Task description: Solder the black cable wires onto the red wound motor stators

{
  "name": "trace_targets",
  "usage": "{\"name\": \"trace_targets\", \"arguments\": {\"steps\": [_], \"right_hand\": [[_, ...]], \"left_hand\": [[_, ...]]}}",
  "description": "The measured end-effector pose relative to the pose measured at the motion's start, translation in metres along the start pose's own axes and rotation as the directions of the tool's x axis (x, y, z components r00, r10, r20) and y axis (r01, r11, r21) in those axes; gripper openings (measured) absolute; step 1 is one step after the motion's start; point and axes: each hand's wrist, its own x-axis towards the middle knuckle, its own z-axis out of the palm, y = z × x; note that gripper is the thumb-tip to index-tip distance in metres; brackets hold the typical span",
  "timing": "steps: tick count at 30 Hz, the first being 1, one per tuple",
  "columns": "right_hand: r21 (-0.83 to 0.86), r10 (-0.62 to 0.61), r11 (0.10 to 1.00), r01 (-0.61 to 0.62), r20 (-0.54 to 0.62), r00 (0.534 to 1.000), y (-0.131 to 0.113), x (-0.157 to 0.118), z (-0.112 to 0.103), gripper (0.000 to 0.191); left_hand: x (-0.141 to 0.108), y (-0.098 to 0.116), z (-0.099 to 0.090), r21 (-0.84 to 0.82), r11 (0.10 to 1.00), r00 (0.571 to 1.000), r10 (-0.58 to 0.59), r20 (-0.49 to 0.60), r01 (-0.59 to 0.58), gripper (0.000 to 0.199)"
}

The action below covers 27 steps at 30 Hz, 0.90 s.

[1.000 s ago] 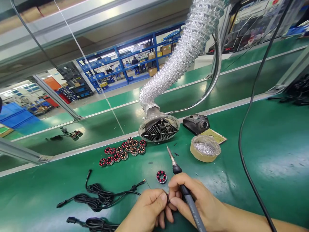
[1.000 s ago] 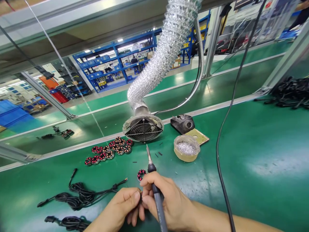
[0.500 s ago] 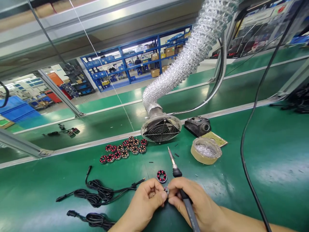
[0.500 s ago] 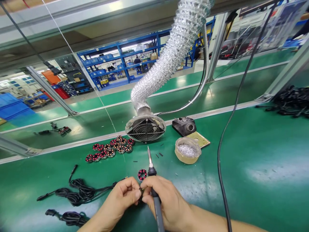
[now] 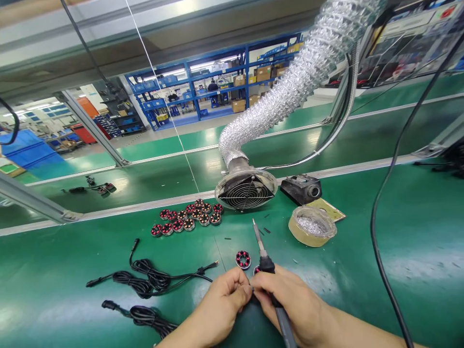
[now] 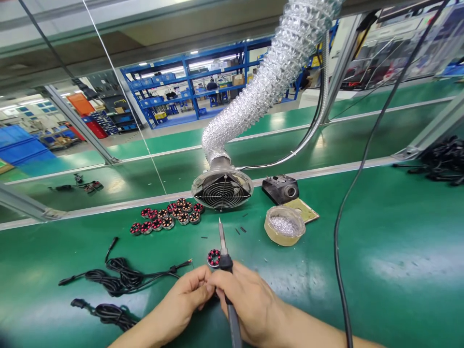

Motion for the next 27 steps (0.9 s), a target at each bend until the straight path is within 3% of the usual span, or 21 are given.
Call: {"name": "trace_targets", "arguments": {"steps": [4,8,17,22,27], "right_hand": [[0.072,0.054,0.996,-0.050,-0.056,0.997,0.003,0.003,-0.011,0.029],[0.120,0.101,0.988,-0.096,-0.034,0.994,0.000,0.003,-0.012,0.031],[-0.048,-0.030,0.999,0.024,-0.132,0.991,-0.009,0.002,0.004,0.029],[0.049,-0.014,0.999,0.018,-0.083,0.996,-0.005,0.004,-0.002,0.029],[0.109,-0.106,0.988,0.113,-0.070,0.992,0.001,0.009,-0.001,0.018]], "left_hand": [[-0.001,0.002,-0.003,-0.051,0.997,0.998,-0.057,0.009,0.058,0.057],[-0.002,0.000,-0.004,-0.041,0.999,1.000,-0.029,-0.007,0.029,0.061],[-0.002,-0.010,-0.003,0.000,0.996,0.995,0.084,0.056,-0.084,0.057],[-0.006,-0.006,-0.004,0.144,0.984,0.994,0.099,0.037,-0.104,0.054],[-0.013,0.003,0.000,0.319,0.935,0.987,0.141,0.071,-0.157,0.031]]}}
